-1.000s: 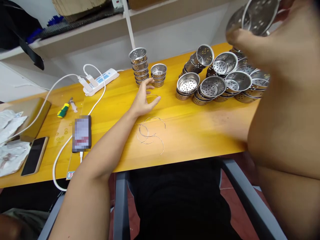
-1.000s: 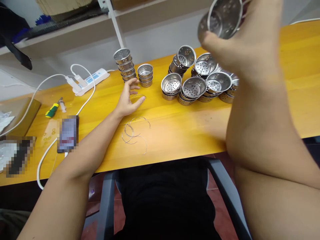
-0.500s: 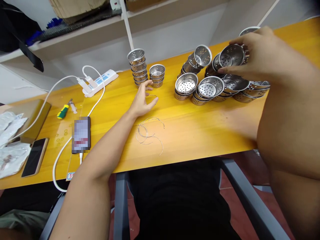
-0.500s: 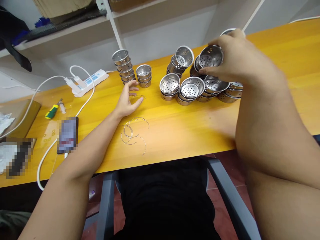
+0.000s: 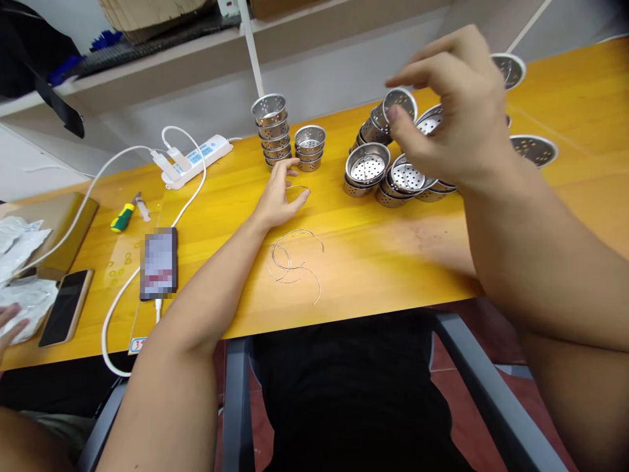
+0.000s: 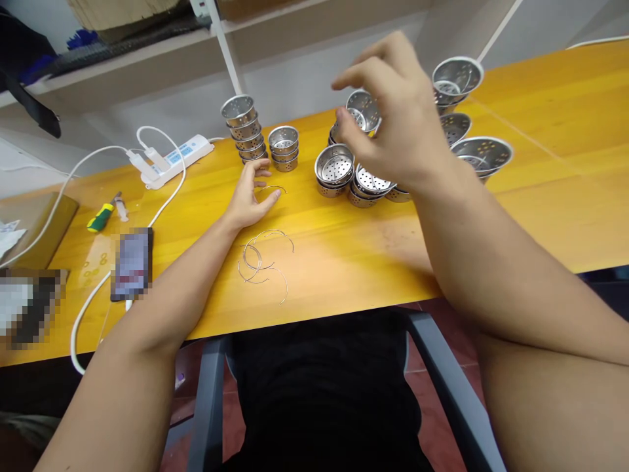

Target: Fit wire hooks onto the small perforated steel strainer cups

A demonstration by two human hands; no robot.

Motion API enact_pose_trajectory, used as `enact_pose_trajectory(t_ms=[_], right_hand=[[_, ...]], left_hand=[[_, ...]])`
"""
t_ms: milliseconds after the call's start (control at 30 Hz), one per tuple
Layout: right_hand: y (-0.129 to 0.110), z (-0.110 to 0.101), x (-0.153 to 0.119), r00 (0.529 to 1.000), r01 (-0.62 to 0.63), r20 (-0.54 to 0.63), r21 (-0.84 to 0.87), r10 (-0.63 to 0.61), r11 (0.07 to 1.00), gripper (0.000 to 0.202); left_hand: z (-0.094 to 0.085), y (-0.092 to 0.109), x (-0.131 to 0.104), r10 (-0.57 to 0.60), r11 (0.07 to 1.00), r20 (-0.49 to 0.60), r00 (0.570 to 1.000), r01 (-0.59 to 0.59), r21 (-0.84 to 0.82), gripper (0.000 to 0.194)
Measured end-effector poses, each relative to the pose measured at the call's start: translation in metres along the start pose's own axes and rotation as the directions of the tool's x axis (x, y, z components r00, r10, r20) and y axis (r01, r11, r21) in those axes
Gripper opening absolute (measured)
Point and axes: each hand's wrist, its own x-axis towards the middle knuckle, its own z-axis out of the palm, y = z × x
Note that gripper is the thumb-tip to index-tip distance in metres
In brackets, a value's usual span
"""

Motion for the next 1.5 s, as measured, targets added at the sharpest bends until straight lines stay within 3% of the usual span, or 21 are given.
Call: enact_pose_trajectory(t_ms=[133, 267, 400, 500, 800, 1000, 1300, 1500], right_hand=[[-0.018, 0.026, 0.01, 0.997, 0.022, 0.069, 0.088, -0.028, 0.996, 0.031], [-0.026, 0.045, 0.013, 0.977, -0.062, 0.213, 0.159, 0.027, 0.985, 0.027], [-0.02, 0.057, 0.007, 0.958, -0.14, 0.273, 0.183, 0.086, 0.973, 0.024], [-0.006, 0.062, -0.001, 0.958, -0.128, 0.271, 0.13, 0.089, 0.983, 0.027], [0.006, 0.062, -0.009, 0.976, -0.123, 0.193, 0.11, 0.1, 0.986, 0.027], [0.012, 0.067, -0.015, 0.966, -0.197, 0.2, 0.173, 0.161, 0.965, 0.025], [0.024, 0.062, -0.014, 0.974, -0.104, 0.208, 0.052, 0.091, 0.993, 0.021], [0.007, 0.045, -0.002, 0.982, -0.084, 0.174, 0.072, 0.07, 0.994, 0.018]], left_hand=[[0.0, 0.001, 0.0, 0.002, 1.0, -0.006, 1.0, -0.002, 0.004, 0.074], [0.0, 0.007, 0.001, -0.028, 0.999, -0.016, 0.999, 0.028, 0.017, 0.073], [-0.001, 0.01, 0.0, -0.048, 0.999, -0.005, 0.999, 0.048, 0.016, 0.072], [0.0, 0.009, 0.0, -0.05, 0.999, -0.003, 0.999, 0.05, 0.014, 0.07], [0.0, 0.008, 0.0, -0.057, 0.998, 0.01, 0.998, 0.056, 0.021, 0.071], [-0.001, 0.008, 0.0, -0.044, 0.999, 0.003, 0.999, 0.044, 0.024, 0.071], [-0.001, 0.008, 0.0, -0.041, 0.999, -0.008, 0.999, 0.041, 0.02, 0.07], [-0.003, 0.011, 0.0, -0.057, 0.998, 0.006, 0.998, 0.057, 0.027, 0.07]])
